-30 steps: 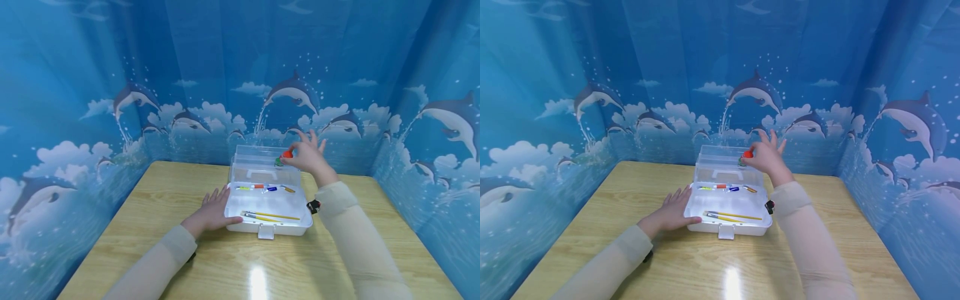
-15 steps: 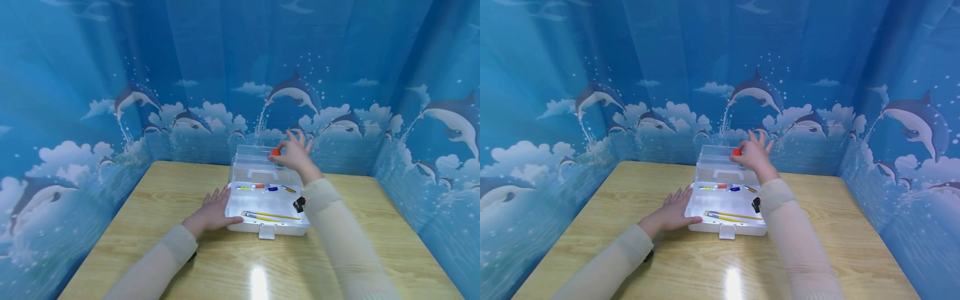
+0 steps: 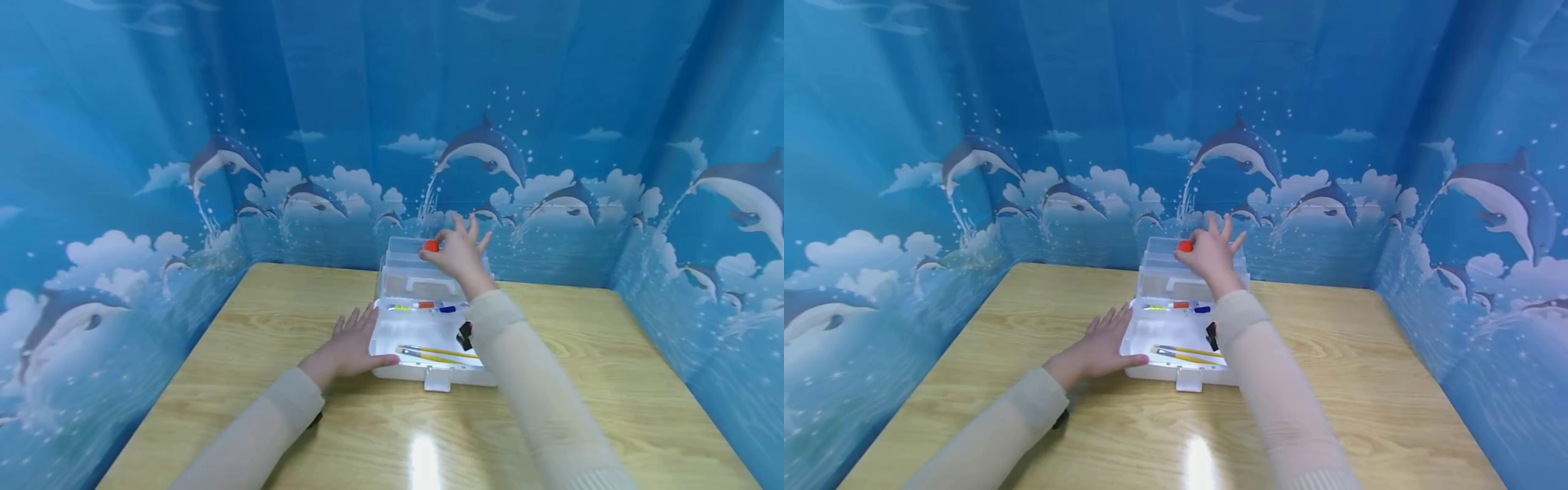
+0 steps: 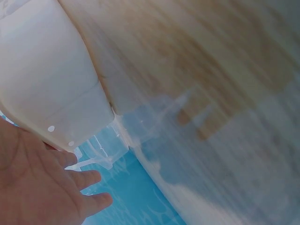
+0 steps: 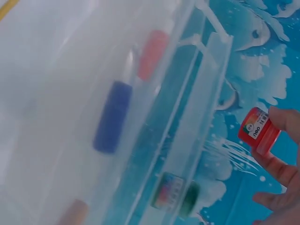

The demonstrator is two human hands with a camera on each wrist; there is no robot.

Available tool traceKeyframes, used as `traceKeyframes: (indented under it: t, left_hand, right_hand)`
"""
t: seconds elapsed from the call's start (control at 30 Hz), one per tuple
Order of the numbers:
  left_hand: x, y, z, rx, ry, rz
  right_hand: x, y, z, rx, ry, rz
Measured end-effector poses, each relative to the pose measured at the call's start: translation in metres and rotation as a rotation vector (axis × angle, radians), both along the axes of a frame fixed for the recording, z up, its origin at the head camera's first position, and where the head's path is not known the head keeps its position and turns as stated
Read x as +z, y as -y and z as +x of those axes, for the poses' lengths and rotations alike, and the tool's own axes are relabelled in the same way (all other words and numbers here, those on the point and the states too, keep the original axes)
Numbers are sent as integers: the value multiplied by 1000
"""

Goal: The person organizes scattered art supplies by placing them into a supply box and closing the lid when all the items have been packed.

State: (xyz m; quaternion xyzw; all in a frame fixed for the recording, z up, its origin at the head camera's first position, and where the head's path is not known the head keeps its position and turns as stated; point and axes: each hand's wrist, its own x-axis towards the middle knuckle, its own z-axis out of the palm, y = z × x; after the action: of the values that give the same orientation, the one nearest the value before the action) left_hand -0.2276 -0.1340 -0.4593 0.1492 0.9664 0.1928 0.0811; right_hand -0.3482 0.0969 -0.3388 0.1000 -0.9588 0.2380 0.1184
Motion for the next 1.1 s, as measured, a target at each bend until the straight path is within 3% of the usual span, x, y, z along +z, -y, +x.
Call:
traceKeyframes:
  t: [0.27, 0.53, 1.1]
  left_hand:
    - [-2, -1, -1, 4, -1, -8]
    - [2, -2, 2, 9, -4, 4]
    - [3, -3, 3, 26, 13, -26]
  right_hand:
    - [-16, 13, -7, -30, -7, -15]
    - [-29, 26, -12, -61, 21, 43]
    - [-34, 32, -17, -39, 122, 121]
